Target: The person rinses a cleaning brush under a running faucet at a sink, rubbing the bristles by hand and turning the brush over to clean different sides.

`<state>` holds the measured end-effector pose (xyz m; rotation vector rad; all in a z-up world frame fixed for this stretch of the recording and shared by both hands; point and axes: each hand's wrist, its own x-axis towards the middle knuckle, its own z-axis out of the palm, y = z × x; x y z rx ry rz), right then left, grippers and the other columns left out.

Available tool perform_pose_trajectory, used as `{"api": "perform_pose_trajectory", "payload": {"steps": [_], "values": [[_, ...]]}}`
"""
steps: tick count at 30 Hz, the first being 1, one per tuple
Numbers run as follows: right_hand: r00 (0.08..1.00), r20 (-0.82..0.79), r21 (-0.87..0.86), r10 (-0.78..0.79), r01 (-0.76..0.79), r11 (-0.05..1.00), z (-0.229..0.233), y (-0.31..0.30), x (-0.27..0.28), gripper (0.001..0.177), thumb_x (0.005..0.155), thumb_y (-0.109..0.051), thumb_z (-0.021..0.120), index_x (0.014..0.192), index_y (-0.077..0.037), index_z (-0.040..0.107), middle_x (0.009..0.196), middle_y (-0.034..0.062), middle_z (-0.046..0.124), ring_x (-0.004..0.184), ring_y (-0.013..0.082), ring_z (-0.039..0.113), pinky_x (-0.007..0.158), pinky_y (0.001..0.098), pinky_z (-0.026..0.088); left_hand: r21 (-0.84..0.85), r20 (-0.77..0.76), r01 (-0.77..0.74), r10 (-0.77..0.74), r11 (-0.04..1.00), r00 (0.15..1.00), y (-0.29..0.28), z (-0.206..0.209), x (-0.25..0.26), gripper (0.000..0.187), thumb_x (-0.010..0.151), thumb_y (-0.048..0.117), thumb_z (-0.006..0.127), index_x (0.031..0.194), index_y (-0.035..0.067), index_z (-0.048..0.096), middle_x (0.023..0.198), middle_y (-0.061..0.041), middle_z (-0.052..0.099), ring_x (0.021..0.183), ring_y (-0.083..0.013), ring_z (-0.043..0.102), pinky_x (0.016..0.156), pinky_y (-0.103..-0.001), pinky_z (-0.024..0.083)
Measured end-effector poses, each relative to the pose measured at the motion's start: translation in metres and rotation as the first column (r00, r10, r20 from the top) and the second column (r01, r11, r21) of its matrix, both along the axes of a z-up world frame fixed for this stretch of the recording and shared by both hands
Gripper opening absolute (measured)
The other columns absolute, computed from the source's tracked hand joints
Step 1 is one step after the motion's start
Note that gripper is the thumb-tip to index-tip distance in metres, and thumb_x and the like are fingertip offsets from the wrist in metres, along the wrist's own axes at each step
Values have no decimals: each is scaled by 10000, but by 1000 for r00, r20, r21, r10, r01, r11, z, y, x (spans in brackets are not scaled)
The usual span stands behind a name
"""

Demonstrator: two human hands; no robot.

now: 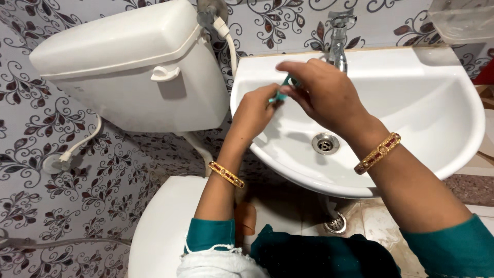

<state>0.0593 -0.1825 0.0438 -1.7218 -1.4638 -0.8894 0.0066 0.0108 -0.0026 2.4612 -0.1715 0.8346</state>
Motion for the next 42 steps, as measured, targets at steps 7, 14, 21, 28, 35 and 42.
{"api": "perform_pose_trajectory", "payload": {"steps": [7,14,21,28,35,42], "values": [[919,-220,167,326,-294,941,1,0,-2,287,972,-57,711,1201,-13,545,1071,161,616,877,198,732,747,299,611,-47,265,-184,190,982,945,-3,-2,-4,158,935,123,729,1062,70,652,937,-104,712,832,-307,712,706,-413,541],[894,-410,93,179,-155,984,-14,16,22,285,1045,-118,711,1157,-3,475,976,105,723,899,171,792,709,292,624,50,-32,-214,215,976,976,6,-2,23,203,913,248,723,1013,73,708,877,-152,717,812,-364,701,711,-478,537],[975,-222,228,11,41,973,-1,-14,42,422,1034,-175,804,1224,-15,463,921,121,688,784,217,719,685,323,569,88,-80,-39,46,995,996,-27,25,70,221,879,266,711,1013,93,738,860,-181,741,826,-387,701,743,-493,529],[976,-40,31,-214,215,976,-7,-12,53,364,895,-141,810,1153,-43,571,985,172,676,836,401,668,720,454,543,139,-328,-76,119,987,937,-51,-17,108,281,823,327,762,824,46,746,854,-169,744,851,-371,704,752,-474,553],[979,-150,225,-135,167,960,10,-26,49,301,984,-116,770,1185,-45,557,1020,138,659,803,303,685,722,411,561,103,-315,113,-76,988,946,-58,6,124,197,884,258,677,919,76,745,807,-157,753,791,-340,734,729,-452,575],[956,-157,198,-249,278,940,-1,-26,63,335,1002,-95,769,1174,-6,494,907,97,644,764,270,657,687,387,524,224,-61,-55,70,973,996,-65,13,93,274,804,350,819,954,131,750,820,-104,730,803,-332,712,711,-456,563]]}}
